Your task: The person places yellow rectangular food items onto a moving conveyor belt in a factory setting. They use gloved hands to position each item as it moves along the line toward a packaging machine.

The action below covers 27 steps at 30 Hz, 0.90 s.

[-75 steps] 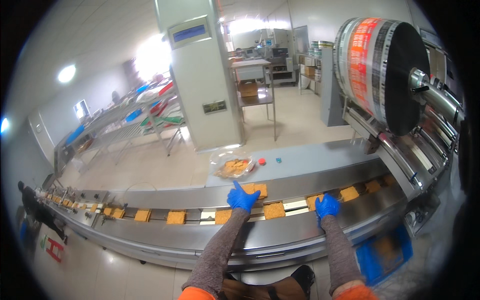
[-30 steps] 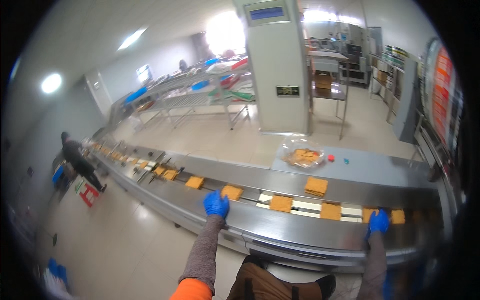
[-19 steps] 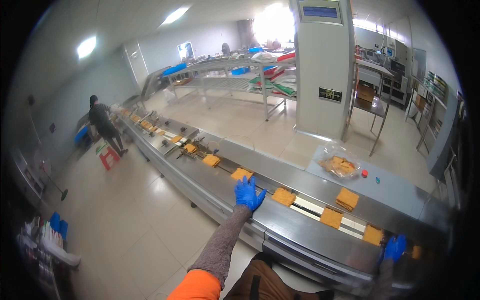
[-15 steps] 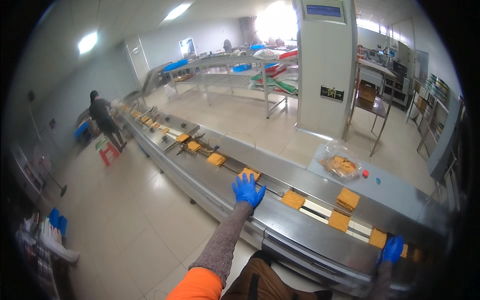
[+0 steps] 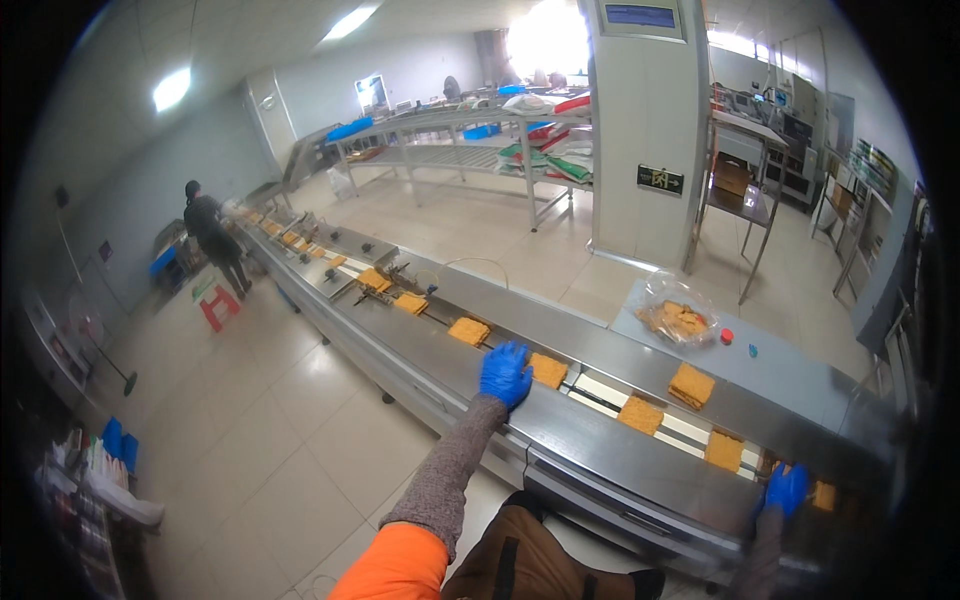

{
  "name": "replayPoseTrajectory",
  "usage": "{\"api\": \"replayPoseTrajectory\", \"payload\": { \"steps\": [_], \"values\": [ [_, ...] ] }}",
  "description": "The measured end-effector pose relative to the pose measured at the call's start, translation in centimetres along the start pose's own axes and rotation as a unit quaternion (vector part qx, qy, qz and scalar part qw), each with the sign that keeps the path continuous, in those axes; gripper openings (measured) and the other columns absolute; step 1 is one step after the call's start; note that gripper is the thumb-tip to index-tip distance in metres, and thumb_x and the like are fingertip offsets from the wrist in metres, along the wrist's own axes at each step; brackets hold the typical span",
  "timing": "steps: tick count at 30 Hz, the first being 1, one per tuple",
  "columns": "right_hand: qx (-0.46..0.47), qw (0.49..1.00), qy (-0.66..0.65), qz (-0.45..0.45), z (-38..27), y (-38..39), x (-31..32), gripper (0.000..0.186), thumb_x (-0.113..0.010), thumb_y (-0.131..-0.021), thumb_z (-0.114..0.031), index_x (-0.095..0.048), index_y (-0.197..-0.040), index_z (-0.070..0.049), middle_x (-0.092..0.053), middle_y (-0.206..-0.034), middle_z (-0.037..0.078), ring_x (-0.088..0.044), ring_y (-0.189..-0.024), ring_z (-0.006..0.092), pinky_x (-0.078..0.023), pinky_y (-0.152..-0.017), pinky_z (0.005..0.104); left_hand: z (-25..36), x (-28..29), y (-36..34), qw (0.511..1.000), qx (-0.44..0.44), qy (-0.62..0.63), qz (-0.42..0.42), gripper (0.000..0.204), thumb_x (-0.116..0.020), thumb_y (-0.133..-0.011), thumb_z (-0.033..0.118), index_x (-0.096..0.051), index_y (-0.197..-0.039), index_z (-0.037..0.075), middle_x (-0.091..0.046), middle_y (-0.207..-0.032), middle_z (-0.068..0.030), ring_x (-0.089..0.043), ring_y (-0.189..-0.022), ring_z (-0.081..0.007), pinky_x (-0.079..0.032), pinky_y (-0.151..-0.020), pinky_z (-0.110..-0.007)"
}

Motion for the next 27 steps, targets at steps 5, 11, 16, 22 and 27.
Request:
{"api": "replayPoseTrajectory", "payload": {
  "steps": [5, 11, 16, 22, 27],
  "values": [
    [0.095, 0.992, 0.071, 0.030, -0.4, 0.4, 0.2, 0.024, -0.061, -0.090, -0.021, -0.064, -0.096, 0.003, -0.065, -0.092, 0.025, -0.063, -0.091, 0.0424, -0.050, -0.079, 0.0482, 10.0, 2.5, -4.3, 0.979, -0.141, 0.098, -0.113, 0.044, -0.066, -0.086, 0.032, -0.063, -0.120, 0.004, -0.063, -0.118, -0.0206, -0.057, -0.114, -0.0386, -0.045, -0.098, -0.048],
    [0.035, 0.995, 0.082, -0.049, -1.0, 0.3, -0.2, 0.035, -0.054, -0.094, -0.032, -0.069, -0.091, 0.000, -0.068, -0.094, 0.024, -0.066, -0.086, 0.0405, -0.051, -0.075, 0.0509, 27.0, 11.3, -2.0, 0.842, -0.374, 0.028, -0.388, 0.054, -0.070, -0.077, 0.041, -0.063, -0.117, 0.005, -0.069, -0.098, -0.0172, -0.067, -0.095, -0.0337, -0.051, -0.087, -0.046],
    [-0.011, 0.987, 0.136, -0.089, 1.1, 0.2, -0.7, 0.047, -0.043, -0.098, -0.043, -0.068, -0.105, -0.004, -0.067, -0.105, 0.024, -0.065, -0.098, 0.0404, -0.051, -0.084, 0.0515, 38.9, 16.9, 4.2, 0.753, -0.582, -0.034, -0.307, 0.052, -0.063, -0.088, 0.045, -0.063, -0.126, 0.009, -0.062, -0.126, -0.0170, -0.056, -0.119, -0.0373, -0.035, -0.106, -0.056],
    [0.022, 0.986, 0.160, -0.049, 0.1, -0.2, -0.8, 0.057, -0.058, -0.087, -0.053, -0.067, -0.112, -0.003, -0.065, -0.115, 0.024, -0.062, -0.107, 0.0398, -0.049, -0.093, 0.0484, 42.2, 18.3, 8.7, 0.742, -0.610, 0.085, -0.265, 0.053, -0.061, -0.089, 0.044, -0.060, -0.129, 0.009, -0.059, -0.130, -0.0174, -0.052, -0.122, -0.0381, -0.032, -0.107, -0.058],
    [0.059, 0.981, 0.180, -0.029, -1.6, -0.2, -1.9, 0.054, -0.063, -0.085, -0.048, -0.067, -0.113, -0.002, -0.064, -0.116, 0.023, -0.061, -0.104, 0.0413, -0.048, -0.093, 0.0499, 42.7, 18.2, 10.6, 0.730, -0.615, 0.134, -0.267, 0.054, -0.060, -0.090, 0.044, -0.057, -0.132, 0.010, -0.056, -0.133, -0.0177, -0.050, -0.125, -0.0389, -0.030, -0.108, -0.059]
  ]
}}
Point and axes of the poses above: each hand's wrist, its own y-axis away from the middle knuckle, its own x-axis out of the back of the hand, z = x × y, the point moved 4 cm from there along -y, towards the middle knuckle
